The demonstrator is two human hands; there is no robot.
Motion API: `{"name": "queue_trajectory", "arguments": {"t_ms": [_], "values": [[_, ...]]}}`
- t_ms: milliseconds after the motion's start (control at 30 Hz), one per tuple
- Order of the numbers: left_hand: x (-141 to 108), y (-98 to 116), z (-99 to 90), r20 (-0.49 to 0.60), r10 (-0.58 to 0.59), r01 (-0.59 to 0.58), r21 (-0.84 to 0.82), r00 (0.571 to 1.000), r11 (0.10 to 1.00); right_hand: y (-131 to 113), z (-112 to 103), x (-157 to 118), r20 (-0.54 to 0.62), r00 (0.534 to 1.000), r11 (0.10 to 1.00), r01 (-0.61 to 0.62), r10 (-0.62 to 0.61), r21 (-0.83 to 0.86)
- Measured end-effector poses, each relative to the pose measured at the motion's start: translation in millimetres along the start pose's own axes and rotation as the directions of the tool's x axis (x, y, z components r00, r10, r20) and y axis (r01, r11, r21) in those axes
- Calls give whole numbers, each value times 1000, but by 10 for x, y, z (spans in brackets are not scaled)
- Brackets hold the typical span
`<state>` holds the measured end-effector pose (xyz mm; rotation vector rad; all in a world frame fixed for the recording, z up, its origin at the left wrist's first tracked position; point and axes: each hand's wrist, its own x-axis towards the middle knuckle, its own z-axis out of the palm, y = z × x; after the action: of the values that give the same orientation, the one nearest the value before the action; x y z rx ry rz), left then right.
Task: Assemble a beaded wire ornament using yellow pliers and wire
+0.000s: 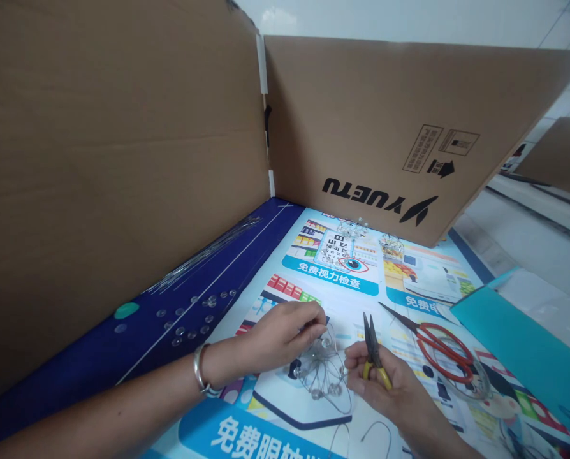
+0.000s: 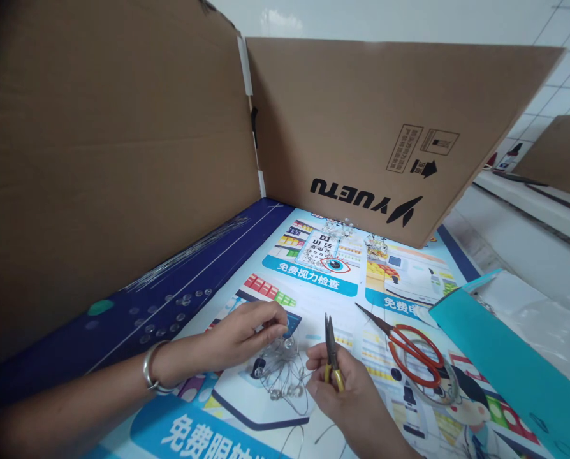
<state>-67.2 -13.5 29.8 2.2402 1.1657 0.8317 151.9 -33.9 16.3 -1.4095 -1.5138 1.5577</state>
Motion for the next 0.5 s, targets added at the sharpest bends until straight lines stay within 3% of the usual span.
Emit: {"name": "queue_trajectory", "arguments": {"t_ms": [300, 500], "values": [[15, 18, -36, 11, -27, 28, -89, 1000, 996, -97, -42, -39, 70, 997, 1000, -28, 28, -2], [29, 4, -38, 21, -23, 25, -136, 1000, 990, 5, -86, 20, 86, 996, 1000, -21, 22, -17]]}}
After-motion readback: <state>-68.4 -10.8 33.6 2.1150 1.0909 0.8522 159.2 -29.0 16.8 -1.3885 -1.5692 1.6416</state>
